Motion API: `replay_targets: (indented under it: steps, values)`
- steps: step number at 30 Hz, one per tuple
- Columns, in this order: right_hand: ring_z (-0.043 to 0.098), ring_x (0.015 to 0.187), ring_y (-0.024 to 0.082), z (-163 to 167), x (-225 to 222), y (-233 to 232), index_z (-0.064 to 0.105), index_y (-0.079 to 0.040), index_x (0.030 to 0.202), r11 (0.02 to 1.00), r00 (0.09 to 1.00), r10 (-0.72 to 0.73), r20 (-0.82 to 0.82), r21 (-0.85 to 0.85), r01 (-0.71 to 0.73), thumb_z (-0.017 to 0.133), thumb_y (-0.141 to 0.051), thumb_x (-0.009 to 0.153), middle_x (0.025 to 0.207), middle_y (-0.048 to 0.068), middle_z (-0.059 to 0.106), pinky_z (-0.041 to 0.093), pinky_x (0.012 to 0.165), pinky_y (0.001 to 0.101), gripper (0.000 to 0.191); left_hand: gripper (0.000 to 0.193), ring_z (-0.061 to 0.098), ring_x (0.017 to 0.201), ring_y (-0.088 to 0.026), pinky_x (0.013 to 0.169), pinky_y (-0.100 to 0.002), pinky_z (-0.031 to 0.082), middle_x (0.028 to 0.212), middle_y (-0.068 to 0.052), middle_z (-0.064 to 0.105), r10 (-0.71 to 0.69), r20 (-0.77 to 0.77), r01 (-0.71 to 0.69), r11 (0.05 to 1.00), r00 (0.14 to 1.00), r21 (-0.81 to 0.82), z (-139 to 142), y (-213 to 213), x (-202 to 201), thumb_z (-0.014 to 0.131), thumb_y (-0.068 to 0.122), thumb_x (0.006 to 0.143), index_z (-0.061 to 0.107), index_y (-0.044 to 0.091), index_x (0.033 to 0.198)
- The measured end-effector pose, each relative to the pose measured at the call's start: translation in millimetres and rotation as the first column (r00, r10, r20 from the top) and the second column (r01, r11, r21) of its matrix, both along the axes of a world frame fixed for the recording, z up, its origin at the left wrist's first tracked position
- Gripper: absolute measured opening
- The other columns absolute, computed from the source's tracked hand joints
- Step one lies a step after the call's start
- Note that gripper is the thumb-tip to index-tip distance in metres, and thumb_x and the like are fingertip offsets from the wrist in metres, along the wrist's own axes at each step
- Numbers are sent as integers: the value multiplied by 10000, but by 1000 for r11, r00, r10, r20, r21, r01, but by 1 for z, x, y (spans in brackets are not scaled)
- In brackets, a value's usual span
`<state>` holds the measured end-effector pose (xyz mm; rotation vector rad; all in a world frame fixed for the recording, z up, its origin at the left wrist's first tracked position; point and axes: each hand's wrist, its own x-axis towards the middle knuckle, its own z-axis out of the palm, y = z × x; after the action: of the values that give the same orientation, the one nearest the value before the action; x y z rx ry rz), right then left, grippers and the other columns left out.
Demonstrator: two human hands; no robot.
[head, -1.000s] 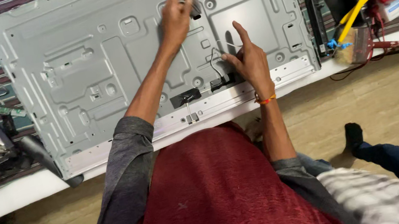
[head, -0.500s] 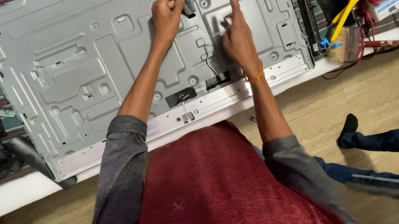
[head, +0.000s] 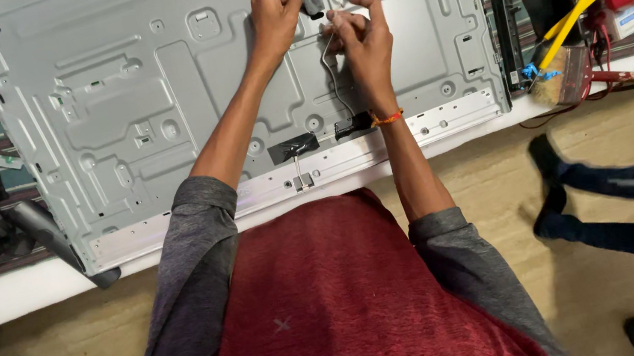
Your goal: The person works at a repair bench on the back of a television chassis lying face-down. They route and connect cables, attach and secure small components and brackets to the metal back panel, handle a roll of tape, and open a drawer to reach tools and parts while continuing to work on the panel.
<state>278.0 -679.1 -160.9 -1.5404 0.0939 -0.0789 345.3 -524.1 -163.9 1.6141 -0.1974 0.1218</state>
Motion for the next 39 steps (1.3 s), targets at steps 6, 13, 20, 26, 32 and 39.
replay_targets:
  steps: [6, 13, 20, 26, 32, 39]
  values:
    - [694, 748, 91, -2, 7, 5, 565, 13, 1231, 996, 1000, -9, -26, -88, 6, 782, -4, 937, 967, 129, 799, 568, 624, 255, 366, 96, 468, 611, -30, 541, -265, 385, 777, 14, 636, 23, 176, -17, 999, 984, -40, -6, -3, 4, 673, 74, 1020, 610, 1, 1030]
    - [746, 732, 84, -1, 23, -4, 503, 15, 1220, 971, 997, 77, 26, -230, -69, 782, 4, 907, 977, 77, 812, 617, 658, 226, 420, 155, 395, 526, -65, 505, -311, 324, 584, 12, 488, 47, 112, -54, 997, 993, 52, -14, 0, 4, 696, 151, 1036, 658, 4, 1005]
    - [634, 715, 121, -10, 17, -8, 726, 9, 1205, 892, 986, 107, 125, -450, -40, 846, -16, 881, 888, 94, 751, 539, 644, 270, 347, 165, 420, 513, -64, 498, -312, 330, 582, 21, 516, 76, 111, -87, 992, 991, 96, -18, 0, 5, 700, 167, 1030, 653, 12, 998]
    - [716, 746, 261, -8, 19, -6, 797, -38, 1041, 753, 972, 115, 206, -656, 50, 783, -57, 872, 891, 157, 738, 555, 697, 364, 170, 93, 560, 708, -28, 631, -249, 489, 829, 8, 638, 15, 84, -8, 997, 996, -82, -15, -1, 8, 660, 85, 1023, 611, 6, 1032]
    - [649, 772, 398, 6, 24, -2, 782, -60, 904, 573, 966, 204, 159, -819, 13, 776, -135, 866, 821, 185, 652, 518, 703, 479, 84, 95, 593, 744, -20, 655, -237, 518, 837, 6, 653, 32, 50, -28, 996, 998, -83, -5, -4, 12, 667, 83, 1008, 620, 1, 1018]
    - [669, 778, 379, 22, 30, 5, 759, -80, 920, 616, 986, 106, 126, -787, 34, 715, -88, 848, 870, 166, 671, 525, 696, 471, 85, 108, 640, 746, -28, 660, -228, 527, 867, 5, 671, 4, 30, -1, 996, 1000, -87, 1, -3, 10, 664, 81, 976, 621, 2, 1037]
